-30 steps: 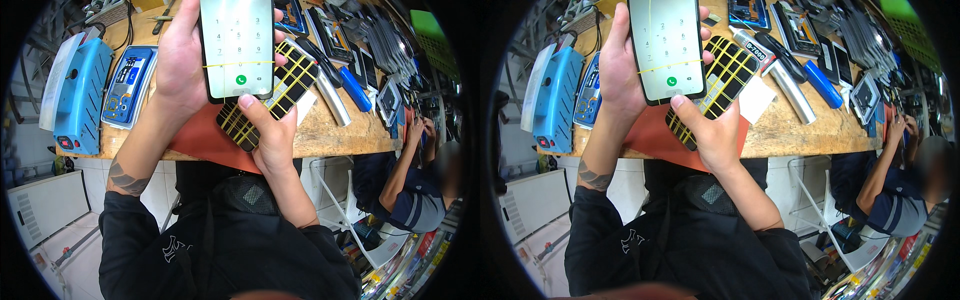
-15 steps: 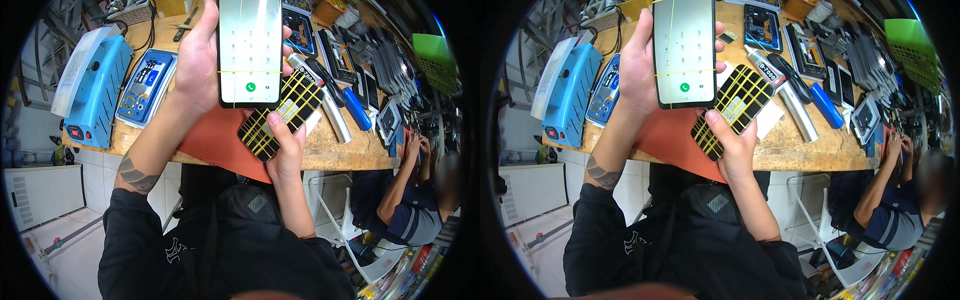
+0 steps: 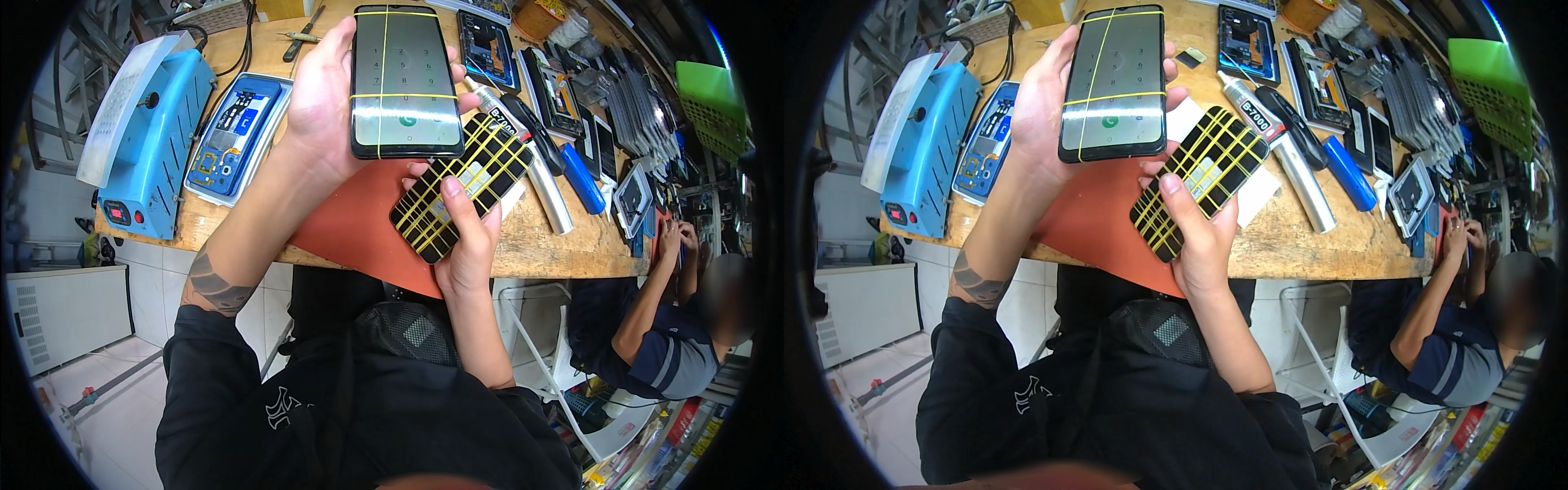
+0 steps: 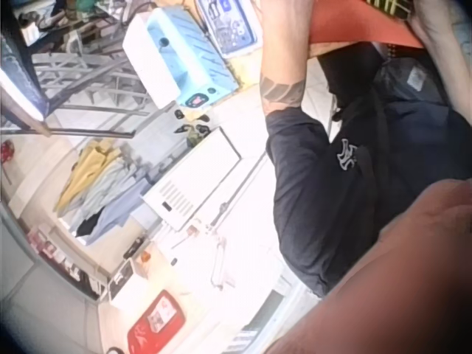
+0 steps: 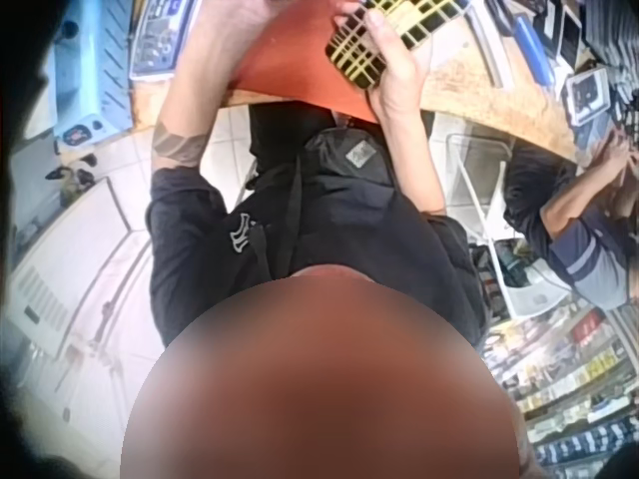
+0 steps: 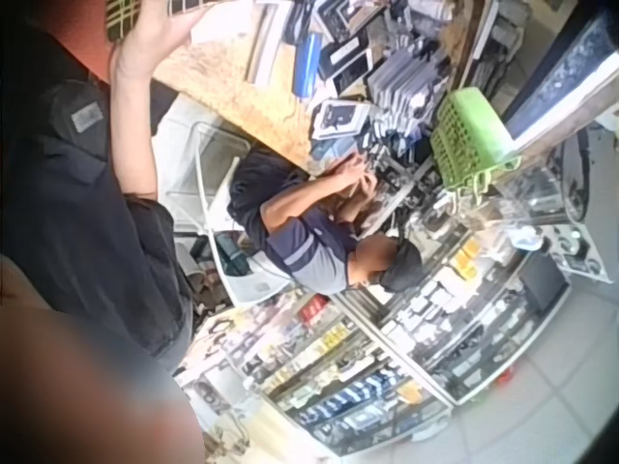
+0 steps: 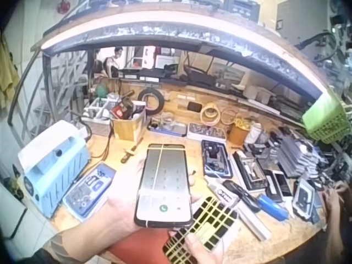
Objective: The person wraps multiple yellow elastic bands around a smartphone to secure it. They repeatedly stretch and place bands across the screen and back, forming a grid pattern. The person then picks up a second smartphone, compares the two, and places the first one down.
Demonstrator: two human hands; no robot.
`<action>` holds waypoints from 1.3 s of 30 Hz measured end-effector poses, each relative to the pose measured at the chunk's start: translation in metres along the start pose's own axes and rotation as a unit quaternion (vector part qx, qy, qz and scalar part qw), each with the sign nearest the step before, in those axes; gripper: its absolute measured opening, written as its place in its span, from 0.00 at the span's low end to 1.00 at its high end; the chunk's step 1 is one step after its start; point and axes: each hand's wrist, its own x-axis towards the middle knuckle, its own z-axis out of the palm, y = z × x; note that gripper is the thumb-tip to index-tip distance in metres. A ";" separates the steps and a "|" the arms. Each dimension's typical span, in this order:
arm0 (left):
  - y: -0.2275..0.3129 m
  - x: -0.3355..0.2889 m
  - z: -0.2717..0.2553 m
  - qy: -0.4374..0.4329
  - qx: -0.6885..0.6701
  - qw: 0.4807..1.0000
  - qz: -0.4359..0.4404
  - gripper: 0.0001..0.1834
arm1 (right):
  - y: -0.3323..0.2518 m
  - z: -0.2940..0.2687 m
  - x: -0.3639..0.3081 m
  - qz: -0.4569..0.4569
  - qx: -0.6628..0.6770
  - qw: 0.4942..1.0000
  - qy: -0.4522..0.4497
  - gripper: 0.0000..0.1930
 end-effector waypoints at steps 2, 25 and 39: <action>0.000 0.000 -0.002 -0.003 0.021 1.000 0.002 0.39 | 0.000 0.001 0.000 0.001 0.003 1.000 0.001 0.22; -0.003 -0.003 0.018 0.108 0.113 0.987 0.022 0.39 | 0.001 0.003 0.000 0.012 0.001 1.000 0.005 0.20; -0.002 0.001 0.009 0.017 0.029 0.999 0.019 0.39 | 0.000 0.001 0.000 0.023 0.006 1.000 0.007 0.20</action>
